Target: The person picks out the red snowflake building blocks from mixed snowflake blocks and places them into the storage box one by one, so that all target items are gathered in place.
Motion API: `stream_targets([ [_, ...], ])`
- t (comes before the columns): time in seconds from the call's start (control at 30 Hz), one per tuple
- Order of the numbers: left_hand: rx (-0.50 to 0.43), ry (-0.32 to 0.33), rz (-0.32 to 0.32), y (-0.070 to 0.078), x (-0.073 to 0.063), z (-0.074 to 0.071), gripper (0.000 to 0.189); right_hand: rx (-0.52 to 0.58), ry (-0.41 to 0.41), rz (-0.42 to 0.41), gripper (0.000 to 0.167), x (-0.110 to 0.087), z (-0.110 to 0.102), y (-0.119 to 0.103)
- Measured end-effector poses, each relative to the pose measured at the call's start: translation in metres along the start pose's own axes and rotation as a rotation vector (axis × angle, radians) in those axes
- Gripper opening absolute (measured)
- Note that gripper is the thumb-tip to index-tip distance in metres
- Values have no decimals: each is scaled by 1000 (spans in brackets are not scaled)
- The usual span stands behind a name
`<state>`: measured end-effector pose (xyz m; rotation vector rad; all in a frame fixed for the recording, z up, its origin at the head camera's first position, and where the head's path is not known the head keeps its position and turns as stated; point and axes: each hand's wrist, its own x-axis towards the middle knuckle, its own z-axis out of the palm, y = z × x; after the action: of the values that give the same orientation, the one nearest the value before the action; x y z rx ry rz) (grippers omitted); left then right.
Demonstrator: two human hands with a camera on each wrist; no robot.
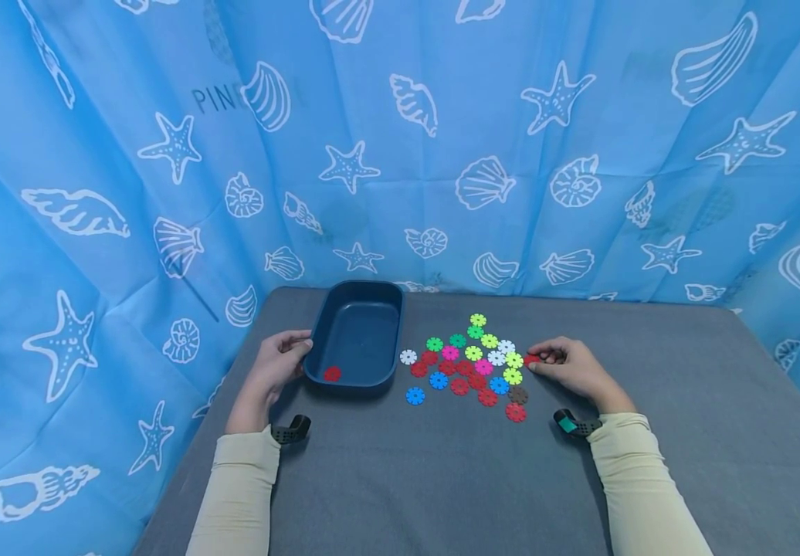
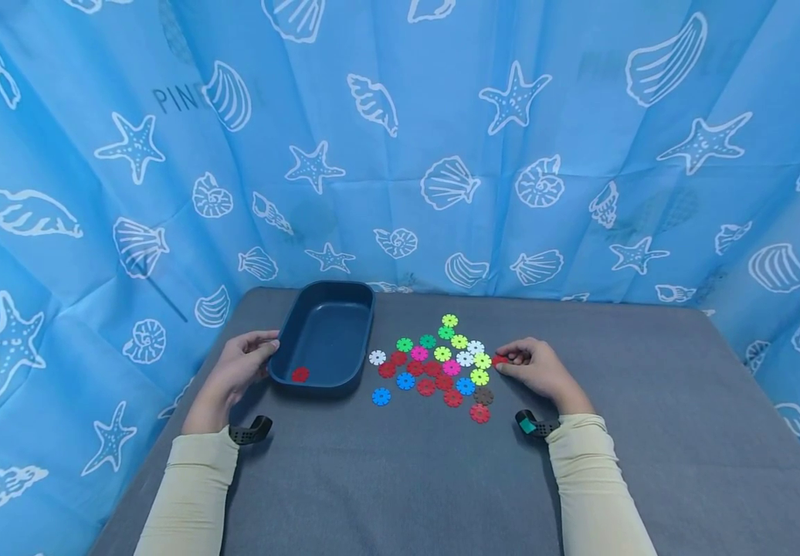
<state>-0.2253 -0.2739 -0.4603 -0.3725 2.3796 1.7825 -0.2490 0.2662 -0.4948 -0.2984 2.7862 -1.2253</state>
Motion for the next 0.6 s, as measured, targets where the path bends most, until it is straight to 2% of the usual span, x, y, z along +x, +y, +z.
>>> stream_targets([
  [0.6,7,4,8,1,-2,1,44,34,4,1,35,-3,0,-5],
])
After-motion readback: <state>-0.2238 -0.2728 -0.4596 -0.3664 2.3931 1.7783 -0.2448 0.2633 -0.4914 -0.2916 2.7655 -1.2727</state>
